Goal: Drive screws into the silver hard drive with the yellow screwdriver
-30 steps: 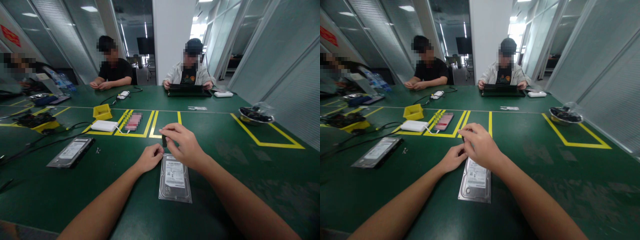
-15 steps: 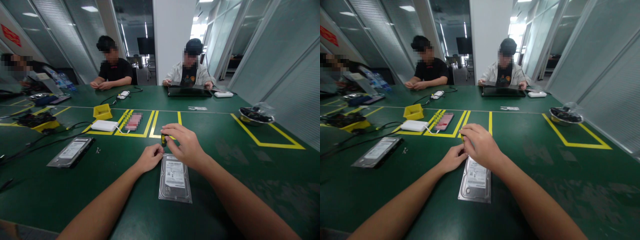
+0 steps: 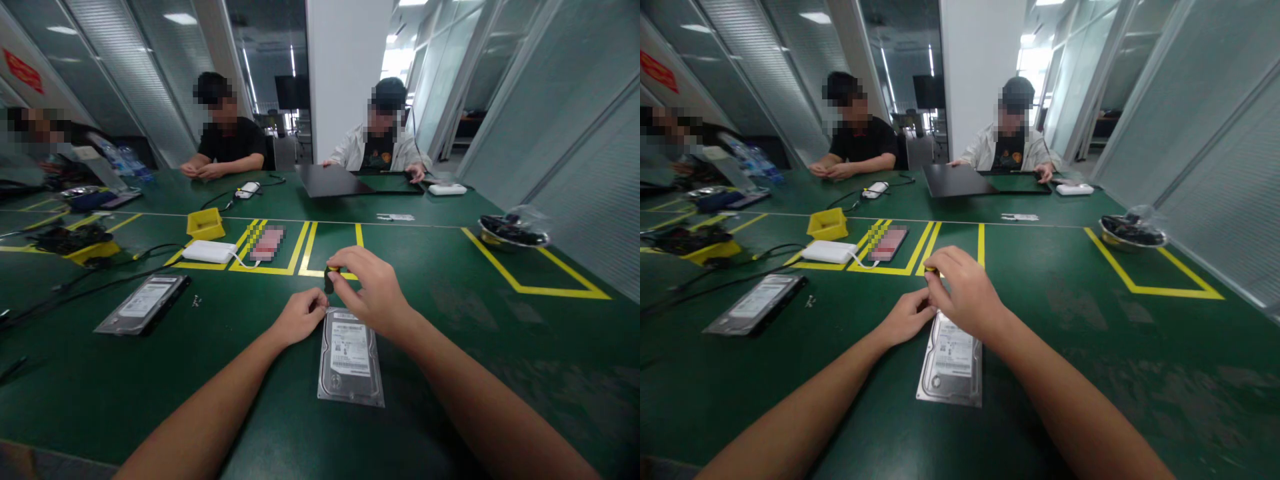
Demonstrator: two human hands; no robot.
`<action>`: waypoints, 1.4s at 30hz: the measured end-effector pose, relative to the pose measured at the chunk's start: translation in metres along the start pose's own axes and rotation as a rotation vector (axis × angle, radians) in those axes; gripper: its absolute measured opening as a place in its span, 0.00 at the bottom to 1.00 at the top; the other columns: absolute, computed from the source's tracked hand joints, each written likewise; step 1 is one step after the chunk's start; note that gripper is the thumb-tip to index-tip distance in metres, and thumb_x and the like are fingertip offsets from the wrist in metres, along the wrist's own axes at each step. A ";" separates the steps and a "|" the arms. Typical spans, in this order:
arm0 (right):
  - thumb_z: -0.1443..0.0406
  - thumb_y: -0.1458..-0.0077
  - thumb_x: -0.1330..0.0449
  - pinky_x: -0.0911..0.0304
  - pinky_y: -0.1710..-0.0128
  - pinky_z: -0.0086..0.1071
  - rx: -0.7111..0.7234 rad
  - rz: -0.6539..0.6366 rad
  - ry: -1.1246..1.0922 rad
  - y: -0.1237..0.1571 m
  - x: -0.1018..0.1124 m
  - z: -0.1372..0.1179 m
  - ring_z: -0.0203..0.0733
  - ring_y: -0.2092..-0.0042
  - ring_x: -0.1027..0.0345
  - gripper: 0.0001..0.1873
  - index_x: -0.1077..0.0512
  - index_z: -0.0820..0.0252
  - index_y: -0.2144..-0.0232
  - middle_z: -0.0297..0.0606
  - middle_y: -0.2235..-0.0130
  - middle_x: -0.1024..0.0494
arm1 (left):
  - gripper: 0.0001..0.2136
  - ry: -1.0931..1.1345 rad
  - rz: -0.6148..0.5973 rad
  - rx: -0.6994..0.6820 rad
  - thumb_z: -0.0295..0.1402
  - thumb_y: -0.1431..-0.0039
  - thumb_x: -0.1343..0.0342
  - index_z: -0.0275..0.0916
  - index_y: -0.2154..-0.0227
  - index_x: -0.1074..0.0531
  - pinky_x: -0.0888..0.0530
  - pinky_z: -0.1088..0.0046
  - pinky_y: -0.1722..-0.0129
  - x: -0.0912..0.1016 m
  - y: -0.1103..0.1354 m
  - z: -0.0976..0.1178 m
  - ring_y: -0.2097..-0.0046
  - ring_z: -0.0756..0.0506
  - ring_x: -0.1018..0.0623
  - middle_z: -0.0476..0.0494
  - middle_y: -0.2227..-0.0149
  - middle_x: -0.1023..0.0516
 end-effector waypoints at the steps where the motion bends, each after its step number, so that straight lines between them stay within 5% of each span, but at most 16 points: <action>1: 0.71 0.40 0.43 0.37 0.57 0.34 -0.011 -0.001 0.008 0.000 0.000 0.001 0.40 0.58 0.34 0.03 0.30 0.65 0.62 0.40 0.62 0.27 | 0.03 -0.001 0.003 0.001 0.27 0.44 0.49 0.36 0.71 0.32 0.38 0.75 0.70 0.000 0.000 0.000 0.71 0.50 0.31 0.52 0.73 0.29; 29: 0.72 0.39 0.47 0.34 0.52 0.35 -0.003 0.010 -0.038 0.000 0.001 -0.001 0.40 0.53 0.31 0.10 0.28 0.63 0.58 0.42 0.56 0.25 | 0.03 0.005 -0.001 0.008 0.26 0.44 0.49 0.36 0.71 0.31 0.38 0.75 0.69 0.000 0.000 0.001 0.70 0.50 0.31 0.52 0.73 0.29; 36: 0.67 0.39 0.39 0.36 0.60 0.32 -0.073 0.022 0.010 0.001 -0.002 0.001 0.38 0.60 0.34 0.04 0.28 0.63 0.63 0.38 0.63 0.28 | 0.03 0.002 0.009 0.003 0.28 0.43 0.49 0.36 0.72 0.32 0.38 0.74 0.69 0.001 0.001 0.003 0.71 0.50 0.32 0.52 0.73 0.29; 42: 0.68 0.40 0.42 0.36 0.57 0.33 -0.068 0.014 -0.007 0.001 0.000 -0.002 0.39 0.58 0.33 0.05 0.28 0.65 0.61 0.40 0.61 0.28 | 0.04 -0.004 -0.008 0.004 0.28 0.43 0.49 0.36 0.69 0.30 0.37 0.74 0.68 0.001 0.001 0.001 0.69 0.49 0.30 0.50 0.71 0.27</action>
Point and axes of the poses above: each hand's wrist, its own y-axis away from the middle knuckle, its own x-axis out of the back of the hand, z = x × y, the point moved 1 cm from there along -y, towards the middle knuckle
